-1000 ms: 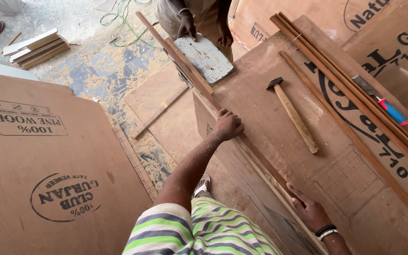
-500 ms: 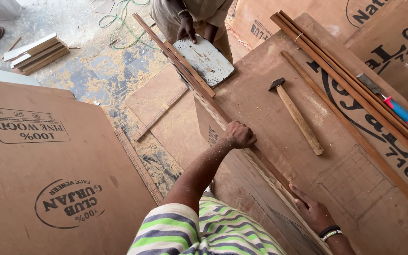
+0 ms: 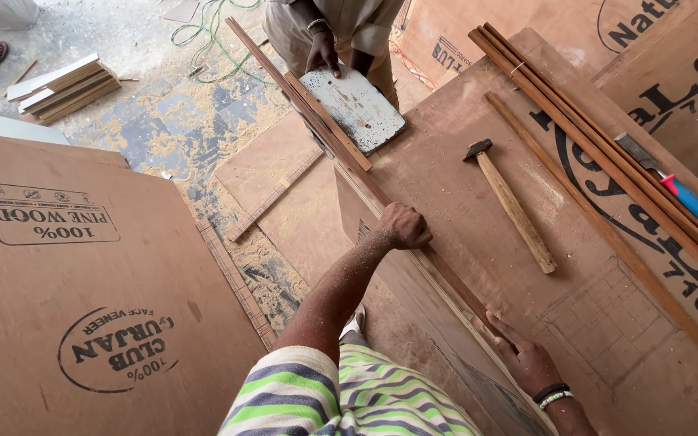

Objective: Applying and fitting decorative wood trim strips to a plywood furniture piece using adhesive and manual alignment.

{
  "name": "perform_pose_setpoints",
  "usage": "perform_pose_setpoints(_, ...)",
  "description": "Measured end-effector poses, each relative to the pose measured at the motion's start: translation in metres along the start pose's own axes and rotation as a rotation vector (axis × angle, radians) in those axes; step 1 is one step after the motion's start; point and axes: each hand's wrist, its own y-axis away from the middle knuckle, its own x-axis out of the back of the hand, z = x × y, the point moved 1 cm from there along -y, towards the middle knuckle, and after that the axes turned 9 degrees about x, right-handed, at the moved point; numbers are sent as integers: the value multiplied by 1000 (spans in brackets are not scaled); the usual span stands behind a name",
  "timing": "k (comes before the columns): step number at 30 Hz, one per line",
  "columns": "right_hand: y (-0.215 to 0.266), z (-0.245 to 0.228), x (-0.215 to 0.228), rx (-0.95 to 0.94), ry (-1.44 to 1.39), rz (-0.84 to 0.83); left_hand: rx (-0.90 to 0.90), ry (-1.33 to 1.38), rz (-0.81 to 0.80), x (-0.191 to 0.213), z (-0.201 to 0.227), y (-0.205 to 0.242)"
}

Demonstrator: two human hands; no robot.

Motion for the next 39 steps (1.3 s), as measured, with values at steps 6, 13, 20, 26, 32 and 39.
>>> perform_pose_setpoints(6,-5,0,-2,61,8,30,-19,22,10,-3,-8,-3)
perform_pose_setpoints(13,17,72,-15,-292,18,-88,-73,-5,-12,-31,-32,-15)
perform_pose_setpoints(20,39,118,-25,-474,18,-37,-28,-60,-14,-31,-36,-19)
perform_pose_setpoints(26,37,110,-24,-497,-5,-32,-30,-24,30,-22,-40,-18)
perform_pose_setpoints(32,32,88,-22,-436,12,10,-3,-33,-36,-19,-53,-22)
perform_pose_setpoints(39,20,65,-21,-437,9,32,-22,-74,-47,-2,-62,-26)
